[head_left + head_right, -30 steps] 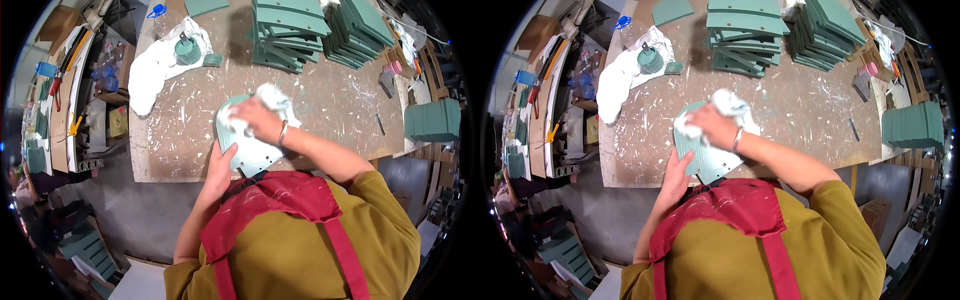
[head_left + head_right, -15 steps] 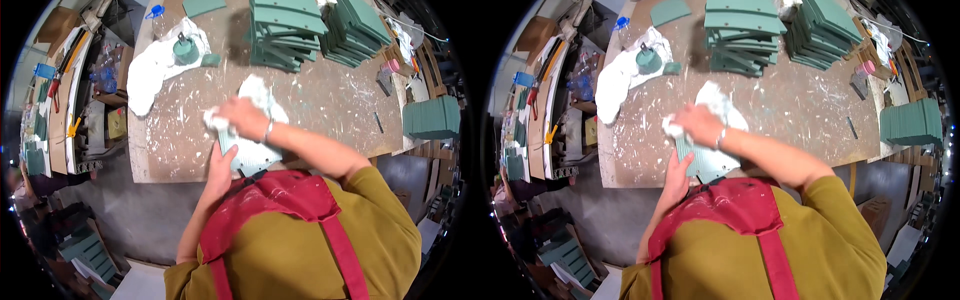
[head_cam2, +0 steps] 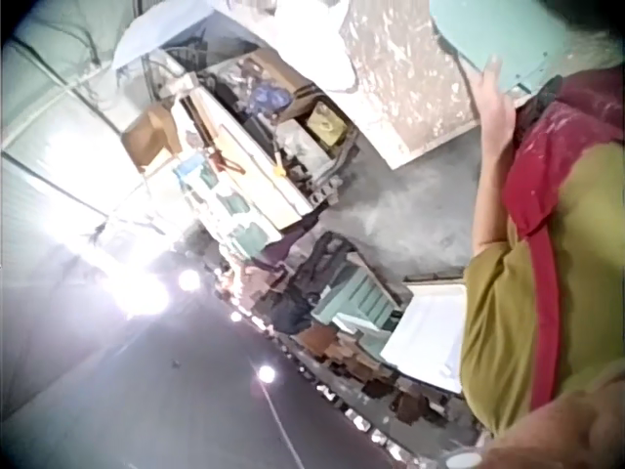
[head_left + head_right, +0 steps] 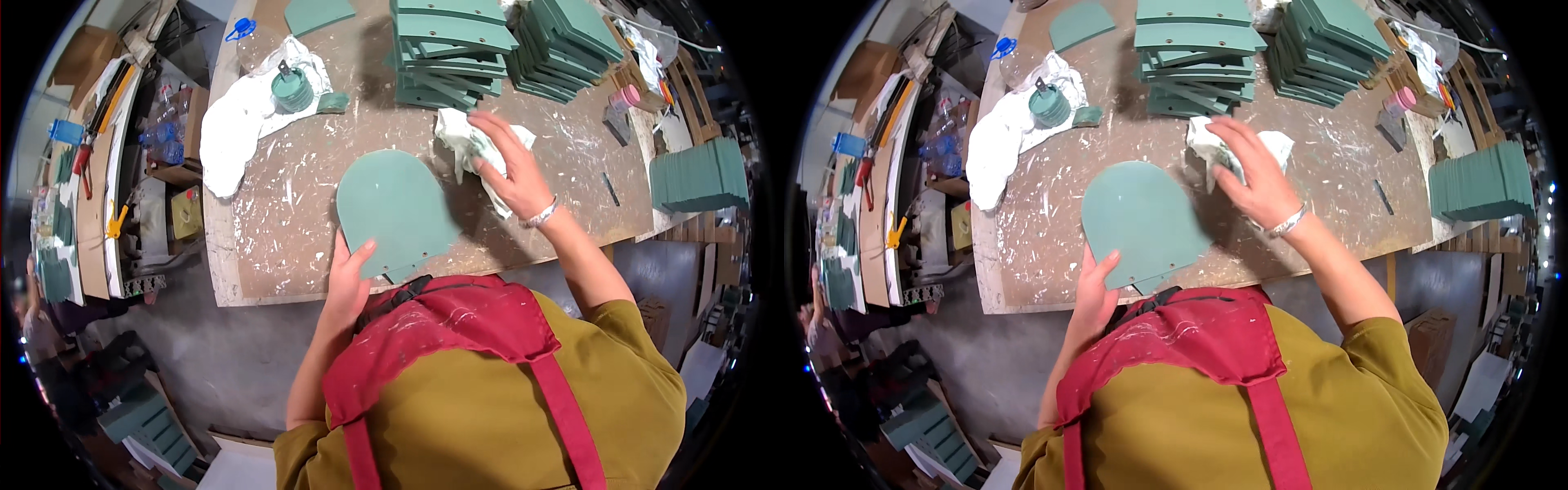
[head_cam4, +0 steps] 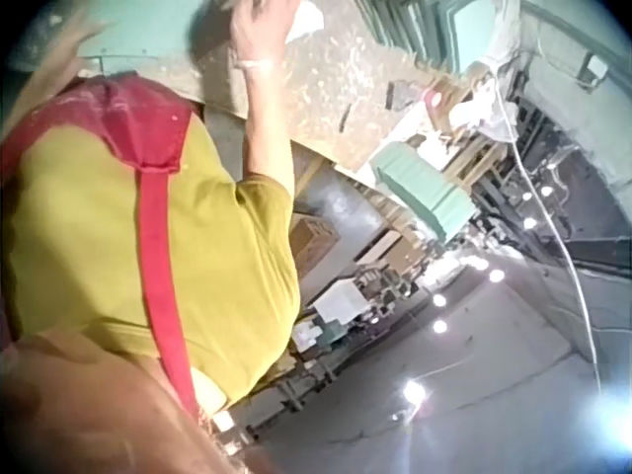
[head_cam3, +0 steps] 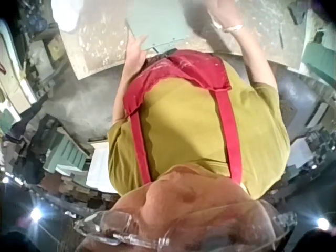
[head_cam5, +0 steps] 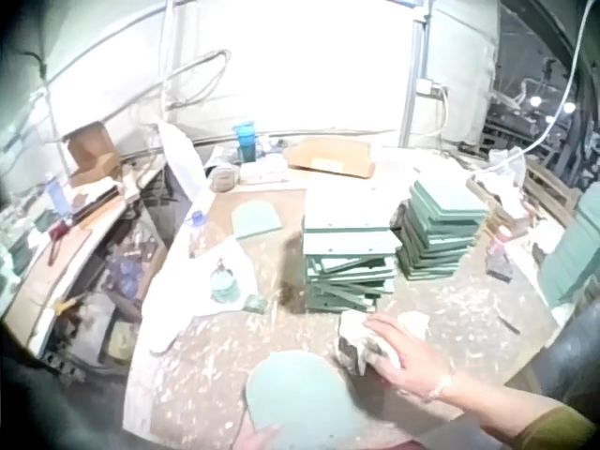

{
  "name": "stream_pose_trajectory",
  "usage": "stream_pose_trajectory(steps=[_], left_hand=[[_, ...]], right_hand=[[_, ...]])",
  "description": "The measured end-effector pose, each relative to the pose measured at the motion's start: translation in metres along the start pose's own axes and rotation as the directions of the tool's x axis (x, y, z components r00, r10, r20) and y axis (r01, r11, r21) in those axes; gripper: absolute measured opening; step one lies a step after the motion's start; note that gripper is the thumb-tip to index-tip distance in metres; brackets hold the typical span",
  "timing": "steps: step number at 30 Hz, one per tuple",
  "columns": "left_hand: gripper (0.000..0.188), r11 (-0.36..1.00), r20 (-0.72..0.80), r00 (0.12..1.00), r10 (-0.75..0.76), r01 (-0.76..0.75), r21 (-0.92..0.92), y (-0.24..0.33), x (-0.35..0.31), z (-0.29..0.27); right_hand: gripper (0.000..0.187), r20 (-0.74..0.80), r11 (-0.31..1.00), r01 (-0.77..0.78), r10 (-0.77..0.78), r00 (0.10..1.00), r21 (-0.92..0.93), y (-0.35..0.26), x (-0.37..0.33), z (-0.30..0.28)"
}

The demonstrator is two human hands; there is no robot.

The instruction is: The person cleans green curved components by wiping them with a white cloth, occasionally applying a liquid from a bottle to the cloth.

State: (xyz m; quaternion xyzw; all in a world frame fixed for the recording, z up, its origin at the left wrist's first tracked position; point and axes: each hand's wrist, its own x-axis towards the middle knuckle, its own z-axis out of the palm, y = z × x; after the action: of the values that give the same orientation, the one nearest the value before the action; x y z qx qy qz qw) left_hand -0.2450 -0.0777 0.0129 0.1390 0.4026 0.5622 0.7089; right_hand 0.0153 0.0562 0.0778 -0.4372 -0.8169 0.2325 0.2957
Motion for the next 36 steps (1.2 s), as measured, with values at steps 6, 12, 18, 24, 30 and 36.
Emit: stream_pose_trajectory(steps=[6,12,18,24,30,36], left_hand=[[0.059,0.977,0.080,0.993,0.092,-0.105,0.184,0.013,0.005,0.000],[0.050,0.856,0.119,0.951,0.284,-0.308,0.416,0.034,0.011,-0.007],[0.045,0.757,0.182,0.902,0.392,-0.429,0.494,0.067,0.019,0.026],[0.032,0.626,0.163,0.928,0.334,-0.348,0.698,0.059,0.022,0.025],[0.028,0.695,-0.022,0.919,0.393,-0.281,0.661,0.058,0.046,0.026],[0.032,0.795,-0.111,0.928,0.356,-0.239,0.558,0.053,0.063,0.008]], right_hand=[[0.064,0.493,0.524,-0.573,0.301,0.817,0.630,0.004,-0.014,0.068],[0.033,0.325,0.567,-0.408,0.247,0.913,0.715,-0.025,-0.007,0.055],[0.039,0.255,0.383,-0.297,0.157,0.954,0.875,-0.029,-0.016,0.059],[0.046,0.220,0.681,-0.263,0.152,0.964,0.683,-0.015,-0.027,0.062],[0.047,-0.096,0.942,-0.089,0.126,0.987,0.324,-0.016,-0.020,0.046],[0.052,-0.250,0.948,-0.150,0.078,0.965,-0.282,0.035,-0.022,0.013]])
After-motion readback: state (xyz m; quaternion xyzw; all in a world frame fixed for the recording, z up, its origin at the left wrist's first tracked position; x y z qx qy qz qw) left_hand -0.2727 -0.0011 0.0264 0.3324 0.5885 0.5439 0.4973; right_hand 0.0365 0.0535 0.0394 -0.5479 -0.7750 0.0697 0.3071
